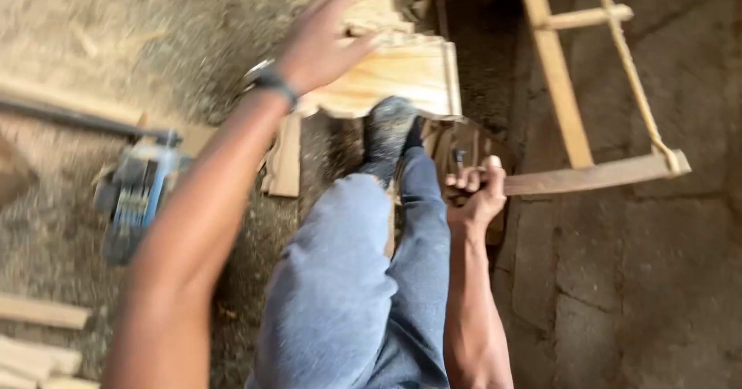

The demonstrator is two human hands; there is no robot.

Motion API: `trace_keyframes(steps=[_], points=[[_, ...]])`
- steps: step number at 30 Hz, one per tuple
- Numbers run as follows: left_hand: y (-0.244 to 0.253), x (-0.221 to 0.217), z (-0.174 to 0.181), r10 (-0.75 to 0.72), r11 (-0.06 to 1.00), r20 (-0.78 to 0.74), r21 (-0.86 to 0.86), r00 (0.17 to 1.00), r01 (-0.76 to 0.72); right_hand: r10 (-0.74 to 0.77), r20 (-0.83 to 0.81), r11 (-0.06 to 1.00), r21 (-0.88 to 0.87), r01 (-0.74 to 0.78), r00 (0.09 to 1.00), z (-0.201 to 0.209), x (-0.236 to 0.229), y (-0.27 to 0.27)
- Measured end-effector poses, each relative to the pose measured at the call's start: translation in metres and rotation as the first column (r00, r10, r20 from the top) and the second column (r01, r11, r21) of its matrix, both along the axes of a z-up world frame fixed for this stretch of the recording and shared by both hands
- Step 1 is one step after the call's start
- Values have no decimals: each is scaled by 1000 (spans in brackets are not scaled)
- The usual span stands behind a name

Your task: The person sits on the ground and uses a bow saw to cut a piece of light-colored wood clamped to a wooden block. They hold the wood with their left hand and operate the saw with their right hand, making curved cuts. The person occasionally adjusts the wood's position to continue cutting along the desired shape.

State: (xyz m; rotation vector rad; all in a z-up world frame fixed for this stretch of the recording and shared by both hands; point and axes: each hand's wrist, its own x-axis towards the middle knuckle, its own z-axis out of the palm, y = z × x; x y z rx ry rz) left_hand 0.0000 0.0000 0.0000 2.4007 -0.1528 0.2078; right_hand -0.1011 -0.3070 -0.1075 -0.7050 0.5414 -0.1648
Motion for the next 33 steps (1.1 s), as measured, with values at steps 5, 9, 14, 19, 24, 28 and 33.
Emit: trace_keyframes(steps=[5, 9, 14, 19, 24, 28, 33], points=[[11, -30, -84, -79, 833, -382, 482, 921, 271, 55, 121, 998, 36, -60, 991, 8, -1, -3], [-18, -13, -133, -144, 791, -336, 526, 931, 312, 45, 35, 997, 56, -47, 998, 14, 4, 0], [-28, -18, -141, -134, 833, -288, 486, 948, 265, 47, -13, 998, 36, -46, 999, 50, 18, 1], [-28, -16, -146, -133, 844, -302, 465, 944, 267, -3, 40, 1000, -31, 4, 999, 46, 1, 5], [-34, -20, -134, -130, 857, -296, 447, 946, 258, -69, -101, 997, 33, 73, 993, 51, -61, -15], [-23, -16, -154, -160, 845, -245, 466, 956, 261, -93, -218, 996, -7, 93, 972, 68, -134, -39], [-30, -17, -138, -142, 827, -319, 482, 937, 290, -3, -52, 1000, -26, 2, 999, 83, -169, -50]])
